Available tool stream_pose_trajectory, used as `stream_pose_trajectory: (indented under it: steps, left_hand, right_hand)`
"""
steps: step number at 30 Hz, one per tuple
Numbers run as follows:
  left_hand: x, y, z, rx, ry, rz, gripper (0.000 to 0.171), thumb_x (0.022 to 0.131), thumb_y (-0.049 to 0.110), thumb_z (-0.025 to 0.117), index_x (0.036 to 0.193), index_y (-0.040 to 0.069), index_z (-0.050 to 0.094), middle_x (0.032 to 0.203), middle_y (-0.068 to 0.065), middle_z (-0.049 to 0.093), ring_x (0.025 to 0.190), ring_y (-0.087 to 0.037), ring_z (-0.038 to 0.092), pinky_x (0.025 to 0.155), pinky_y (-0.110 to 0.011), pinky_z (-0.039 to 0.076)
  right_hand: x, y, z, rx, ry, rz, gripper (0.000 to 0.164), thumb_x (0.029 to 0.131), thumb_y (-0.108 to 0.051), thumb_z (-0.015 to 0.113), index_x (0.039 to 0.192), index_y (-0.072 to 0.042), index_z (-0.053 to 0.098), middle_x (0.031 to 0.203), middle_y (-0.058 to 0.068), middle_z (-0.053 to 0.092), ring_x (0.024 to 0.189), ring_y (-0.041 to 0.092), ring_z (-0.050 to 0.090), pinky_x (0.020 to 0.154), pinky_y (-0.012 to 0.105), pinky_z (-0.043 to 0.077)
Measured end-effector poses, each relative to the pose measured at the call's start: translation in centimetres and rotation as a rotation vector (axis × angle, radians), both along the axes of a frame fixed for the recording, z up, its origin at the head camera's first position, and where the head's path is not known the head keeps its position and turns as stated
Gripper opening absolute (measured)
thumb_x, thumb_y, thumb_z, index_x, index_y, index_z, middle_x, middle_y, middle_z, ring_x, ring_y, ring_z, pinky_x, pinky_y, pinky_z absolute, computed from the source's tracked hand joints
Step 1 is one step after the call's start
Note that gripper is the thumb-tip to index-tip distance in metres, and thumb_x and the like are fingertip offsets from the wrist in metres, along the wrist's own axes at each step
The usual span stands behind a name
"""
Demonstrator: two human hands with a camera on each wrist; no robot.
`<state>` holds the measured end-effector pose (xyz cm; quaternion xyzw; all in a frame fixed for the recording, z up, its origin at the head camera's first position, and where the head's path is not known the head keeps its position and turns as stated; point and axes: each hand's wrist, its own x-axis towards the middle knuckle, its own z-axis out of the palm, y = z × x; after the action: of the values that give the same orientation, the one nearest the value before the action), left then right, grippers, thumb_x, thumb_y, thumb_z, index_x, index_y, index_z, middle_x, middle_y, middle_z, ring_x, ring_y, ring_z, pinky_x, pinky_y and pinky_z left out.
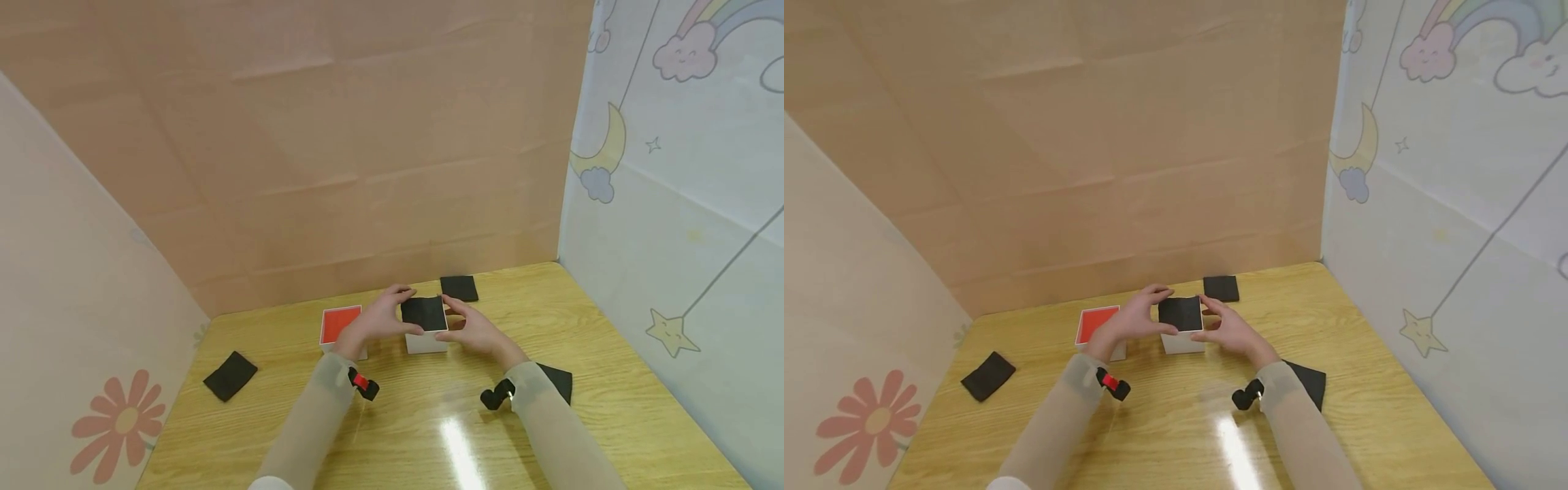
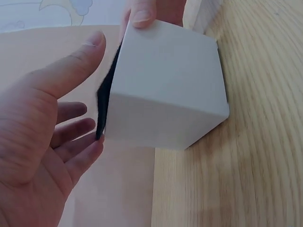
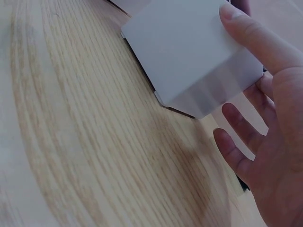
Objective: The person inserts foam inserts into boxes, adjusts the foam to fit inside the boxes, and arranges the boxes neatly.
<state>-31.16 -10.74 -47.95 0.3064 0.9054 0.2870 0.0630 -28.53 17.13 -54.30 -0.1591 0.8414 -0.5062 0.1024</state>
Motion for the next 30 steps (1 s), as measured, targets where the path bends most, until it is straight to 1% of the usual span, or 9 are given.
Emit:
stream_pose_trajectory:
  steps: [2,6,9,13,16,19,23,27,30]
  left_hand:
    - [0.0,-0.5,0.0,0.024,-0.017,-0.004,0.098,0.086,0.050,0.090,0.165,0.015,0.044,0.170,-0.009,0.035,0.152,-0.035,0.041,0.118,-0.053,0.043]
    - [0.1,-1.3,0.1,0.031,-0.019,-0.012,0.099,0.085,0.043,0.092,0.165,0.010,0.043,0.170,-0.013,0.035,0.152,-0.037,0.040,0.118,-0.055,0.043]
    - [0.2,-1.6,0.2,0.018,-0.010,-0.021,0.098,0.084,0.037,0.094,0.162,0.003,0.045,0.165,-0.015,0.040,0.149,-0.037,0.043,0.118,-0.054,0.043]
    - [0.3,-1.7,0.0,-0.023,0.023,-0.032,0.090,0.085,0.038,0.093,0.156,0.001,0.053,0.155,-0.012,0.050,0.140,-0.033,0.049,0.116,-0.049,0.045]
    - [0.4,-1.7,-0.2,-0.044,0.041,-0.023,0.084,0.086,0.040,0.092,0.152,0.003,0.058,0.150,-0.009,0.053,0.135,-0.030,0.051,0.113,-0.047,0.047]
    - [0.5,-1.6,-0.2,-0.047,0.045,-0.010,0.081,0.086,0.041,0.092,0.150,0.003,0.061,0.148,-0.008,0.054,0.133,-0.030,0.051,0.112,-0.046,0.048]
    - [0.6,-1.5,0.0,-0.068,0.041,0.001,0.080,0.087,0.044,0.090,0.150,0.004,0.061,0.149,-0.007,0.053,0.135,-0.028,0.049,0.112,-0.046,0.047]
    - [0.4,-1.5,0.2,-0.093,0.048,0.006,0.075,0.091,0.048,0.086,0.150,0.008,0.063,0.151,-0.005,0.052,0.139,-0.026,0.046,0.113,-0.045,0.047]
    - [0.2,-1.5,0.4,-0.094,0.056,0.006,0.069,0.093,0.046,0.084,0.149,0.010,0.065,0.152,-0.005,0.051,0.140,-0.027,0.045,0.113,-0.045,0.047]
  right_hand:
    - [0.0,0.0,0.0,-0.002,0.007,0.000,0.108,0.089,-0.047,0.087,0.173,-0.020,0.024,0.170,0.014,0.034,0.140,0.045,0.053,0.111,0.062,0.047]
    - [-0.1,0.0,0.0,-0.010,0.026,0.014,0.106,0.091,-0.042,0.087,0.172,-0.017,0.024,0.171,0.014,0.034,0.142,0.044,0.051,0.112,0.061,0.047]
    - [-0.2,0.0,-0.1,-0.026,0.036,0.023,0.105,0.092,-0.038,0.087,0.172,-0.014,0.024,0.171,0.015,0.033,0.141,0.044,0.052,0.112,0.060,0.047]
    - [-0.3,0.0,-0.2,-0.032,0.038,0.019,0.105,0.092,-0.037,0.087,0.172,-0.012,0.024,0.170,0.015,0.035,0.139,0.044,0.053,0.112,0.059,0.047]
    - [-0.4,0.0,-0.3,-0.029,0.037,0.021,0.105,0.091,-0.037,0.088,0.172,-0.013,0.025,0.168,0.015,0.037,0.139,0.044,0.054,0.112,0.059,0.047]
    - [-0.4,-0.1,-0.3,-0.020,0.030,0.018,0.105,0.091,-0.037,0.088,0.172,-0.015,0.025,0.167,0.014,0.040,0.140,0.043,0.053,0.113,0.061,0.046]
    - [-0.3,-0.1,-0.3,-0.005,0.023,0.006,0.104,0.091,-0.038,0.088,0.172,-0.016,0.026,0.166,0.015,0.041,0.141,0.044,0.051,0.113,0.063,0.045]
    - [-0.3,-0.1,-0.4,-0.007,0.023,0.004,0.103,0.092,-0.037,0.087,0.172,-0.015,0.025,0.166,0.015,0.041,0.141,0.044,0.051,0.113,0.063,0.045]
    - [-0.3,-0.1,-0.2,0.004,0.022,-0.003,0.104,0.092,-0.039,0.087,0.172,-0.018,0.025,0.166,0.015,0.041,0.141,0.044,0.051,0.113,0.062,0.045]
